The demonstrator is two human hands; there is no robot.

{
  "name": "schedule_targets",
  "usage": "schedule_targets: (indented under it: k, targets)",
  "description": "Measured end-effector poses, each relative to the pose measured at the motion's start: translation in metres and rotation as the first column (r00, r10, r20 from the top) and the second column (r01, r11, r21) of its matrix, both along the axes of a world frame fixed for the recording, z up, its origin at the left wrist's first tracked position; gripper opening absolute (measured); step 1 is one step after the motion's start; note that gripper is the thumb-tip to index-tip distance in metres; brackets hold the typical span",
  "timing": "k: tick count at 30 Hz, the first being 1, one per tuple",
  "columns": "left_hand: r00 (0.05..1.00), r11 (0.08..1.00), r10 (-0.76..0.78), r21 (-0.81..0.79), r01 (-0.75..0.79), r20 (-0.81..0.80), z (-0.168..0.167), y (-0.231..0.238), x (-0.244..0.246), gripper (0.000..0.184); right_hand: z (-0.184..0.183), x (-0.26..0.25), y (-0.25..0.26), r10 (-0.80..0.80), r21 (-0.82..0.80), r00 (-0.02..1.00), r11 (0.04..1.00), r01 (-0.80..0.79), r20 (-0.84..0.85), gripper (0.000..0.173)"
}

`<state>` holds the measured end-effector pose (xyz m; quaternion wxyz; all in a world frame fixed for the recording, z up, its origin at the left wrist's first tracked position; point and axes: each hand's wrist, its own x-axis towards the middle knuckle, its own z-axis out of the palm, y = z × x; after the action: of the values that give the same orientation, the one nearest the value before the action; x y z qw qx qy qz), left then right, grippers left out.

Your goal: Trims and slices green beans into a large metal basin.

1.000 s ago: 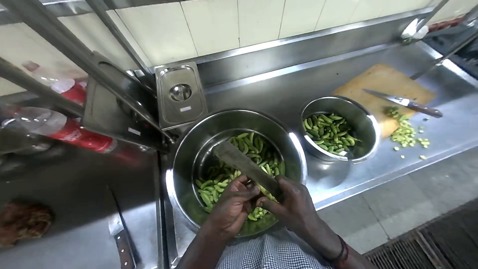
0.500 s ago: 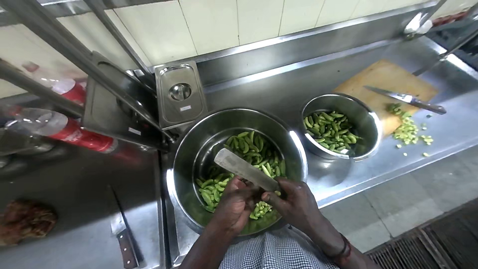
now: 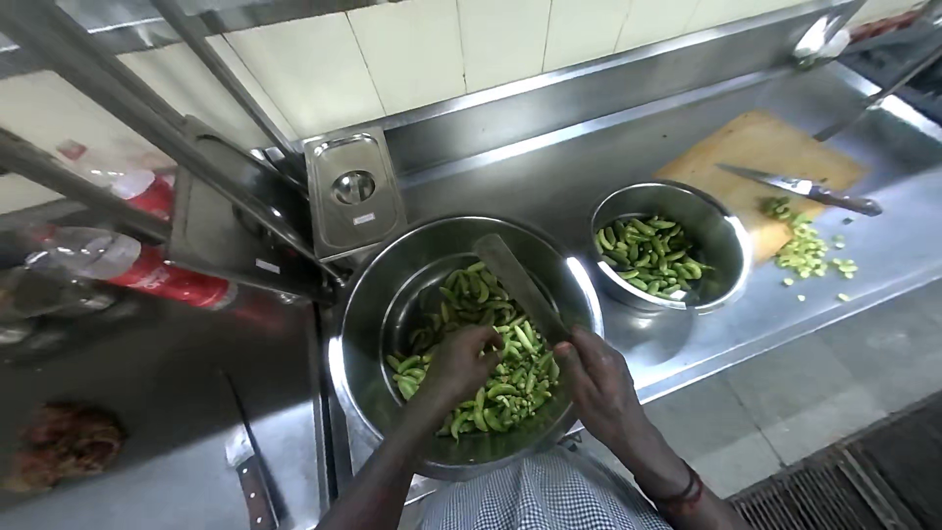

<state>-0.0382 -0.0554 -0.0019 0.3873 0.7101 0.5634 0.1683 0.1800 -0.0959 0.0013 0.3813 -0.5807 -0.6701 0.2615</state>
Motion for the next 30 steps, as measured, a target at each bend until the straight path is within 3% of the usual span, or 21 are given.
schedule_targets:
  k: [2, 3, 7, 9, 13, 18, 23, 30]
  targets:
    - [0.922, 0.972, -0.179, 0.081, 0.219, -0.344, -0.016, 0.006, 0.008, 0.019, 0.001, 0.000, -0.001, -0.007, -0.001, 1.000, 1.000, 0.007, 0.004, 0.044]
    - [0.870, 0.956, -0.232, 0.063, 0.287, -0.436, -0.024, 0.010, 0.012, 0.024, 0.002, 0.000, -0.001, -0.015, -0.006, 1.000, 1.000, 0.015, -0.001, 0.045]
    - [0.823, 0.929, -0.309, 0.033, 0.368, -0.476, -0.043, 0.016, 0.013, 0.018, 0.002, 0.003, -0.002, -0.035, -0.051, 0.999, 0.998, 0.033, -0.040, 0.043]
    - [0.874, 0.947, -0.274, 0.045, 0.318, -0.400, -0.043, 0.017, 0.010, 0.015, 0.000, 0.004, -0.001, -0.033, -0.053, 0.998, 0.998, 0.030, -0.046, 0.043]
    - [0.990, 0.994, -0.111, -0.003, 0.111, -0.090, -0.026, 0.010, 0.000, 0.019, -0.003, 0.005, 0.000, -0.012, -0.092, 0.998, 0.996, 0.006, -0.066, 0.043]
    - [0.986, 0.996, 0.087, -0.009, -0.086, 0.141, 0.002, -0.015, 0.001, 0.019, -0.005, 0.002, 0.002, 0.067, -0.162, 0.995, 0.984, -0.078, -0.067, 0.041]
    - [0.960, 0.992, 0.083, 0.068, -0.104, 0.267, 0.010, -0.032, 0.006, 0.018, 0.000, -0.008, -0.001, 0.127, -0.157, 0.991, 0.979, -0.132, -0.042, 0.044]
    - [0.943, 0.982, 0.111, 0.108, -0.152, 0.312, 0.007, -0.038, 0.009, 0.017, -0.001, -0.013, -0.003, 0.164, -0.168, 0.986, 0.972, -0.164, -0.017, 0.039]
